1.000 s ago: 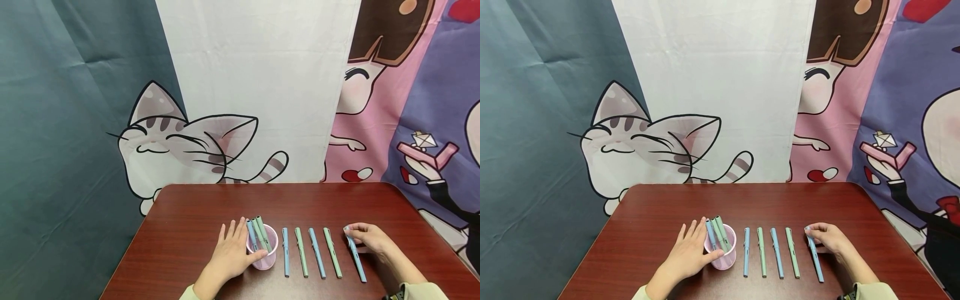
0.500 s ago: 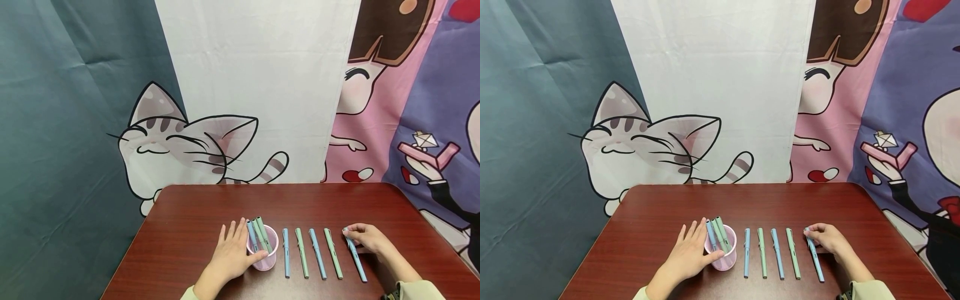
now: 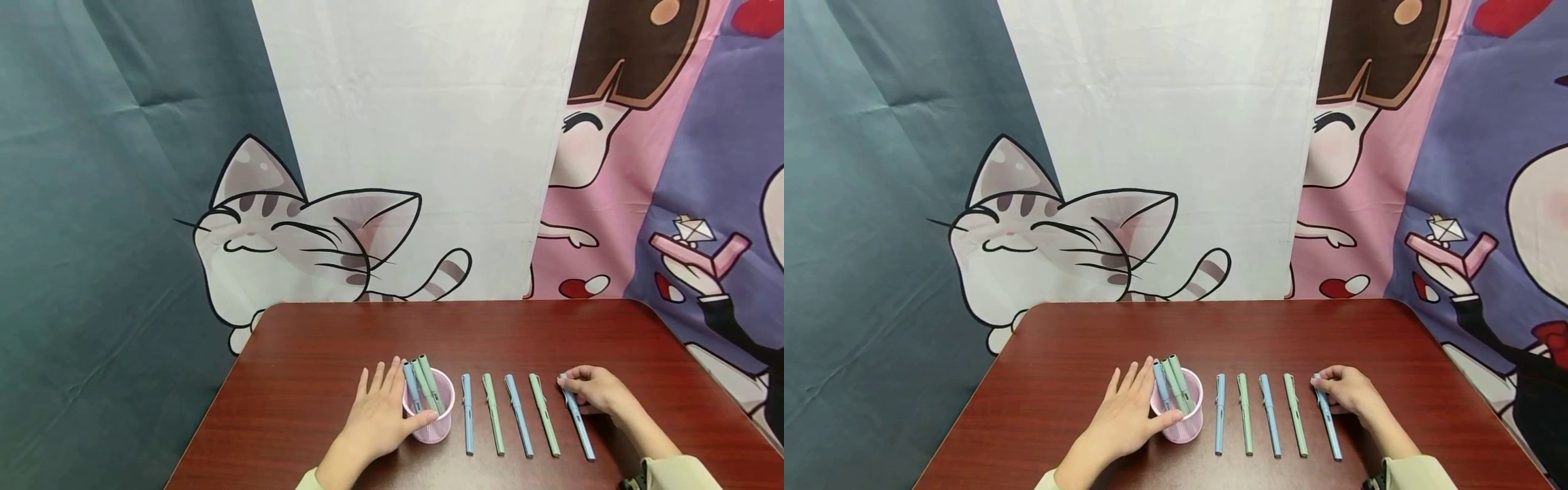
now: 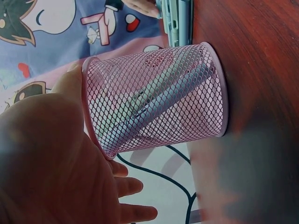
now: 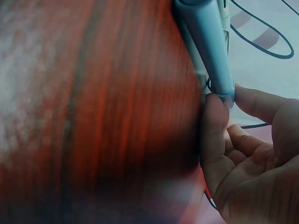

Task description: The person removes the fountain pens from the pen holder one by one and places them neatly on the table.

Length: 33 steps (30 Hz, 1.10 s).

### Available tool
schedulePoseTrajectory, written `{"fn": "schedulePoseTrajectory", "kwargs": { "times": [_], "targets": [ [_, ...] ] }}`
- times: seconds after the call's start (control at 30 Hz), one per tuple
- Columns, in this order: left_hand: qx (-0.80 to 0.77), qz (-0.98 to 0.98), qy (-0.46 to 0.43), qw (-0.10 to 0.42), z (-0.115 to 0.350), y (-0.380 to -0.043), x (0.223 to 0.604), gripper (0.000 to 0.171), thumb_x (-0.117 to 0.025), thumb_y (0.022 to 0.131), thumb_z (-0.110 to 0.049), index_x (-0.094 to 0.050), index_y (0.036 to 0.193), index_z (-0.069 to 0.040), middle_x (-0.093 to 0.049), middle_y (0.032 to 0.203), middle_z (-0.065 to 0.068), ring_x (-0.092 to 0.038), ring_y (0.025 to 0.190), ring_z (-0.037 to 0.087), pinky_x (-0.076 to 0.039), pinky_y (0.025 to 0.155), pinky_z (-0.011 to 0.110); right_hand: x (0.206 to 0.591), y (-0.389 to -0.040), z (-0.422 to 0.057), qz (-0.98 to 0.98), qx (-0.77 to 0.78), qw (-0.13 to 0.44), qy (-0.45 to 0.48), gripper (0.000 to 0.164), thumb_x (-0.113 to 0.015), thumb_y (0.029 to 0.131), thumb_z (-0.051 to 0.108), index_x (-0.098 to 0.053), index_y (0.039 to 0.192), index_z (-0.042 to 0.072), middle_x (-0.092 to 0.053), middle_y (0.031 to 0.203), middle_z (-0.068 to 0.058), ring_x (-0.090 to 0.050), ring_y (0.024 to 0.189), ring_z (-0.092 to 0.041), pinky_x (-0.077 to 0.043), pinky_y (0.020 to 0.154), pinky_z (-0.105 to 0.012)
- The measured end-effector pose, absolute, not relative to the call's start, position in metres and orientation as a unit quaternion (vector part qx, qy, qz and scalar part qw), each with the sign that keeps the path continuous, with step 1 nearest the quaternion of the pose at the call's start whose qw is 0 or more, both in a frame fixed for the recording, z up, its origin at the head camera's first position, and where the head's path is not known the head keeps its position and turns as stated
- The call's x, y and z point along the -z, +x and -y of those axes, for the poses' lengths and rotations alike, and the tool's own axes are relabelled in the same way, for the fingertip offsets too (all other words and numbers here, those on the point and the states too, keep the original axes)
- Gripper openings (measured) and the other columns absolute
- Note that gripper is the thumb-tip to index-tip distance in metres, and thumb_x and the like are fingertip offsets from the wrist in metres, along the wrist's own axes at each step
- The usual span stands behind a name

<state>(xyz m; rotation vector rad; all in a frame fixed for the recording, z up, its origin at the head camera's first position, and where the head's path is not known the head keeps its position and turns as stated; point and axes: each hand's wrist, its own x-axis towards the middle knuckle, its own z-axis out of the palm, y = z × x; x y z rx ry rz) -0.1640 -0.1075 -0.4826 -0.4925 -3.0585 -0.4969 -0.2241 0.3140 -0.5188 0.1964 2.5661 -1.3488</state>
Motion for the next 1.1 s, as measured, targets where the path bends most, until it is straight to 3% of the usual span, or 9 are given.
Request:
{"fn": "schedulePoseTrajectory", "kwargs": {
  "times": [0.57, 0.93, 1.1],
  "targets": [
    [0.153, 0.975, -0.161, 0.013, 0.108, -0.164, 0.482, 0.107, -0.041, 0.087, -0.084, -0.034, 0.157, -0.004, -0.029, 0.165, 0.011, -0.027, 0.151, 0.038, -0.013, 0.121, 0.062, 0.518, -0.221, -0.312, -0.877, 0.465, 0.103, 0.069, 0.034, -0.067, 0.096, 0.019, -0.061, 0.114, -0.009, -0.062, 0.085, -0.005, -0.059, 0.074, -0.021, -0.059, 0.062, -0.037],
    [0.156, 0.975, -0.157, 0.009, 0.108, -0.163, 0.483, 0.104, -0.045, 0.088, -0.081, -0.034, 0.157, -0.004, -0.03, 0.165, 0.011, -0.027, 0.151, 0.039, -0.012, 0.122, 0.061, 0.498, -0.215, -0.295, -0.921, 0.383, 0.06, 0.032, 0.039, -0.066, 0.098, 0.024, -0.061, 0.12, -0.007, -0.062, 0.083, -0.006, -0.061, 0.067, -0.017, -0.055, 0.058, -0.031],
    [0.155, 0.975, -0.157, 0.008, 0.107, -0.163, 0.484, 0.105, -0.044, 0.088, -0.082, -0.034, 0.157, -0.004, -0.03, 0.165, 0.012, -0.028, 0.151, 0.039, -0.012, 0.122, 0.061, 0.485, -0.211, -0.278, -0.926, 0.375, 0.051, 0.006, 0.04, -0.066, 0.098, 0.03, -0.063, 0.122, -0.002, -0.067, 0.086, -0.006, -0.065, 0.073, -0.018, -0.053, 0.059, -0.031]
  ]
}}
